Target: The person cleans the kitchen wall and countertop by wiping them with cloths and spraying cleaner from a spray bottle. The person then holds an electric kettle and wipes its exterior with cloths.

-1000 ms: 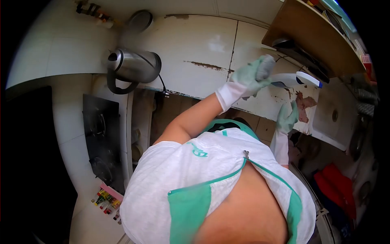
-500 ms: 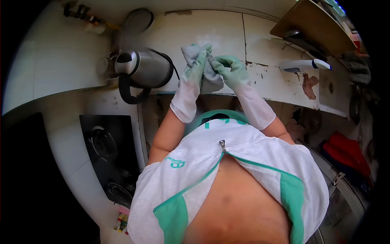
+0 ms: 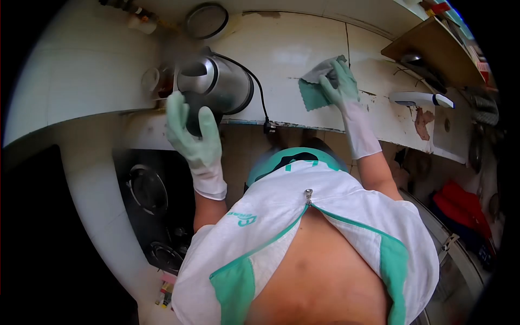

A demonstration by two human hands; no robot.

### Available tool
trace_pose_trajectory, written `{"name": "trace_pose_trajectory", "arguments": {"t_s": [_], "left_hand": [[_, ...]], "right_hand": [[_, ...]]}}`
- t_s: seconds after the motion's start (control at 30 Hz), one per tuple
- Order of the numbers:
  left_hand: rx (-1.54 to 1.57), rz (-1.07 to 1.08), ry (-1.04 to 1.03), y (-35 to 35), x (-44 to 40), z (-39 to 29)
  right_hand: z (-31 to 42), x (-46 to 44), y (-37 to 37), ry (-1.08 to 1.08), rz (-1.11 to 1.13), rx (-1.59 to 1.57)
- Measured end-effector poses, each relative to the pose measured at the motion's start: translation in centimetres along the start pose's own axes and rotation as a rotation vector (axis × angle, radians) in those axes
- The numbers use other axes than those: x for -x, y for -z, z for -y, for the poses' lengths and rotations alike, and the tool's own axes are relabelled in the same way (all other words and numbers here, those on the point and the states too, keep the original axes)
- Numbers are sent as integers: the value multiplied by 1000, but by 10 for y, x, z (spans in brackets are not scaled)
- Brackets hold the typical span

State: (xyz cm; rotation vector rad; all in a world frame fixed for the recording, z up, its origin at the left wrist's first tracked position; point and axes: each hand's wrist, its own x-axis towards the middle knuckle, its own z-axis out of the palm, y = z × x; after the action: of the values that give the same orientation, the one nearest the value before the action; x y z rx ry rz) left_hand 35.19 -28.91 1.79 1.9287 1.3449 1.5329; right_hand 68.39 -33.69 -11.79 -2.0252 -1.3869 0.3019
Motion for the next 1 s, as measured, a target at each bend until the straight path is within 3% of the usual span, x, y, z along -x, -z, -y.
{"name": "trace_pose_trajectory", "arguments": {"t_s": [0.07, 0.13, 0.17, 0.2, 0.27, 0.3, 0.47, 0.57, 0.67, 0.73, 0.87, 0.97, 1.0], "left_hand": [[-276, 142, 91, 19, -5, 17], [-183, 229, 327, 18, -3, 13], [-357, 263, 321, 17, 5, 29], [-241, 216, 416, 13, 8, 32], [-15, 119, 597, 10, 14, 34], [-170, 129, 509, 12, 16, 37], [-206, 100, 431, 30, 34, 31], [-152, 103, 570, 54, 44, 39], [-342, -76, 429, 59, 71, 64], [-303, -90, 468, 50, 58, 45], [-289, -135, 533, 46, 59, 43], [-301, -21, 693, 59, 61, 45], [-242, -19, 751, 61, 64, 44]], "right_hand": [[-19, -2, -37, 131, -45, 218], [-13, -9, -54, 50, 120, 213], [2, -9, -57, 54, 159, 285], [11, -7, -60, 57, 202, 359], [9, 1, -86, 347, 183, 292], [11, 2, -93, 470, 233, 216], [23, 8, -133, 980, 463, -230], [49, 14, -141, 1025, 535, -167], [60, 11, -173, 1067, 591, -39], [70, -7, -180, 1107, 634, 64], [107, -64, -186, 946, 514, 239], [152, -114, -174, 778, 796, 318], [156, -120, -185, 792, 732, 354]]}}
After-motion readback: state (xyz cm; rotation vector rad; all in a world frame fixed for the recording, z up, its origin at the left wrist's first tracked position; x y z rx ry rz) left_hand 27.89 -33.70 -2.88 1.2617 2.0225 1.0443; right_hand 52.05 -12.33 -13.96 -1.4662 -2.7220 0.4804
